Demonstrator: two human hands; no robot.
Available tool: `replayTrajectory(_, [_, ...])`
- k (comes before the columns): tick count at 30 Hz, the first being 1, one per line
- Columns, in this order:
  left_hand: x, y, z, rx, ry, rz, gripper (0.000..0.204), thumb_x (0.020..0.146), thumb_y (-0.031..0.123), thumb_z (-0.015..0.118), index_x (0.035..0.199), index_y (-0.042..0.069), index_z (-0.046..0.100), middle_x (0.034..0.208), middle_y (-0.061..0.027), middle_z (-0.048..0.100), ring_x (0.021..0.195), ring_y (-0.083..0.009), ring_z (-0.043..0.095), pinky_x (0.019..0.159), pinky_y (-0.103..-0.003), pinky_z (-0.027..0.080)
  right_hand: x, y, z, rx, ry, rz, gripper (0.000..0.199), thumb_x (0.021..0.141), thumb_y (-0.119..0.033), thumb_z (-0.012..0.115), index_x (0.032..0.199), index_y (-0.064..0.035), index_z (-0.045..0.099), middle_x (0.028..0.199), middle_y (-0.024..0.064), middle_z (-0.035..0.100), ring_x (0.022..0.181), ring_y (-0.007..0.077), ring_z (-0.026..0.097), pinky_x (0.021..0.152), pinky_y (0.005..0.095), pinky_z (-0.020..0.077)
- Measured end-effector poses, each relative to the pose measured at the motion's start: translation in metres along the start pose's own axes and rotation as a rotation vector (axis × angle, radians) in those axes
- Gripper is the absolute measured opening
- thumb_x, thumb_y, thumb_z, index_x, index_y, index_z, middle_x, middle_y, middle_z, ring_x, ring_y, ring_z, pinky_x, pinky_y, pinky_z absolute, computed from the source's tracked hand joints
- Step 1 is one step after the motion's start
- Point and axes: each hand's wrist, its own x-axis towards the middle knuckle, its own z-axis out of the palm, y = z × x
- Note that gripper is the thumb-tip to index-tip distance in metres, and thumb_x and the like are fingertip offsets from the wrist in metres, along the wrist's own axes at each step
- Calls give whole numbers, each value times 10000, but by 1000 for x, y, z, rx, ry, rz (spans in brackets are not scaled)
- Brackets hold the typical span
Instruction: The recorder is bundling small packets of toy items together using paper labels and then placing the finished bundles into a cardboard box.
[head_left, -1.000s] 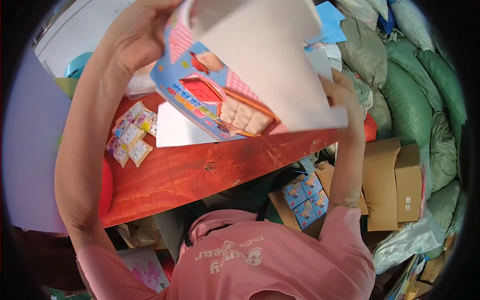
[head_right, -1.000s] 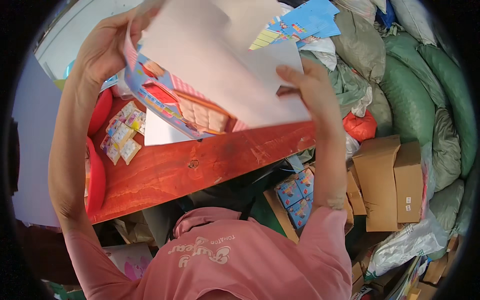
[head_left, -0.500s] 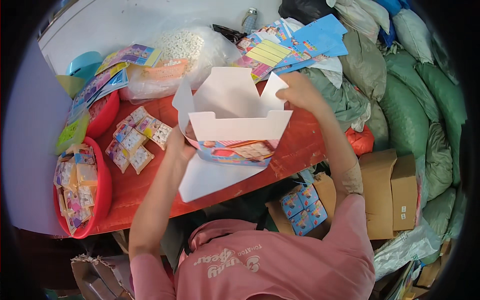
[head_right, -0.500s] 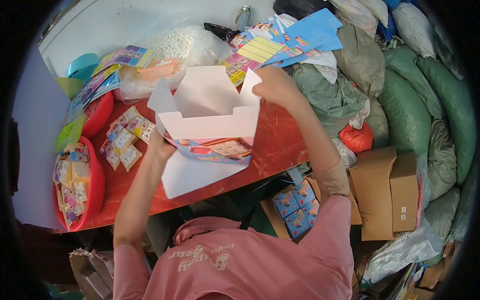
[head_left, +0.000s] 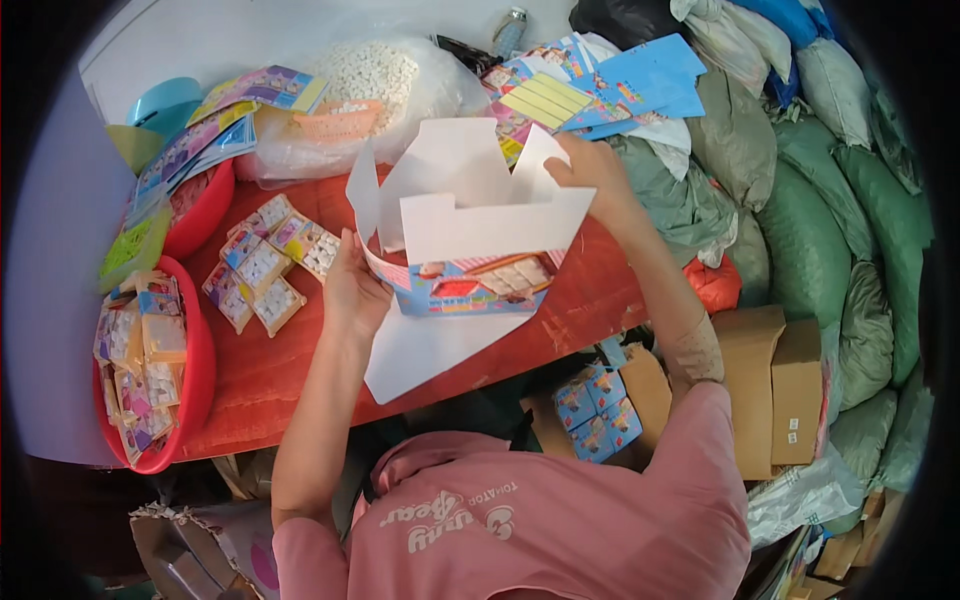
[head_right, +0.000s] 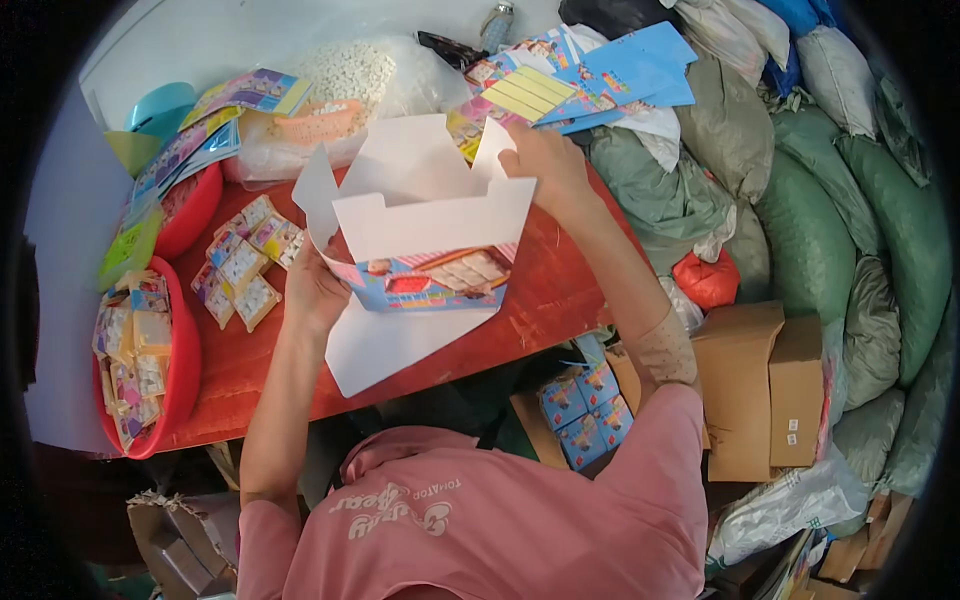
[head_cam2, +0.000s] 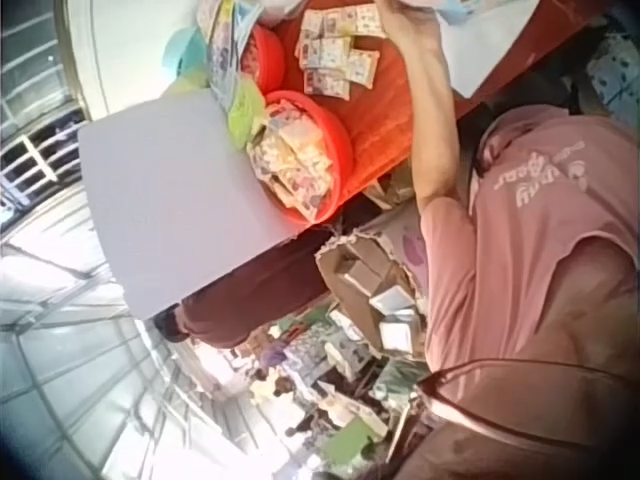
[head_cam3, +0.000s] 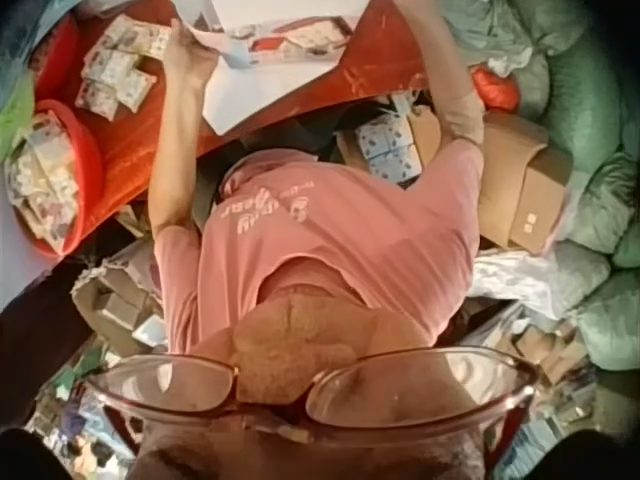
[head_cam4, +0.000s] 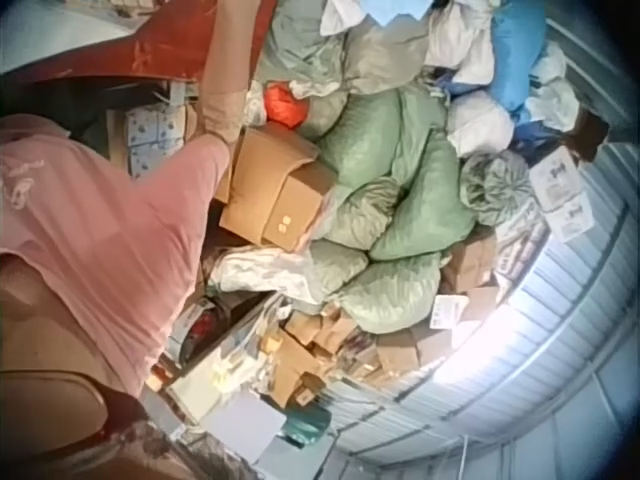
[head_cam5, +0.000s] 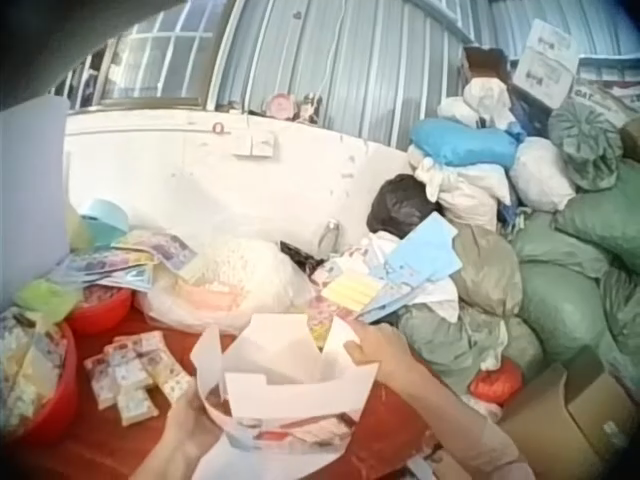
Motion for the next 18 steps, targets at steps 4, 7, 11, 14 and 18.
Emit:
replayTrajectory(4, [2, -4, -5, 163, 24, -3, 239, 918, 262, 525, 1047, 68, 579, 979, -36, 628, 918, -156, 586, 800, -306, 483, 1, 8, 1, 62, 62, -60, 292, 764, -266, 567, 929, -26, 564, 831, 223, 612, 779, 423, 570, 672, 490, 446])
replayTrajectory(7, [-6, 4, 2, 237, -1, -52, 232, 913, 233, 530, 1074, 68, 554, 1042, -54, 601, 961, -178, 564, 834, -323, 463, -1, -13, -4, -22, 32, -72, 254, 773, -239, 555, 899, -19, 559, 793, 232, 605, 768, 421, 574, 653, 495, 447])
replayTrajectory(11, [-35, 6, 46, 974, 54, 1177, 449, 899, 261, 561, 1256, 21, 435, 1237, -102, 486, 1144, -239, 457, 972, -366, 343, -8, -31, -14, -73, -9, -113, 222, 777, -215, 557, 888, -23, 558, 728, 230, 595, 709, 416, 582, 613, 501, 448])
replayTrajectory(14, [-67, 11, 100, 1672, -418, 1694, 534, 847, 318, 607, 1250, 8, 444, 1221, -123, 504, 1159, -295, 460, 991, -417, 334, -10, -32, -11, -62, -19, -200, 212, 762, -198, 551, 892, -32, 576, 679, 204, 601, 653, 388, 600, 574, 478, 456])
replayTrajectory(18, [-29, -8, 139, 1976, -690, 1697, 503, 792, 384, 623, 1135, 28, 532, 1061, -140, 571, 1020, -328, 526, 973, -458, 348, -8, -38, -9, 50, -38, -281, 218, 755, -202, 563, 904, -46, 595, 660, 177, 607, 652, 366, 612, 565, 462, 455])
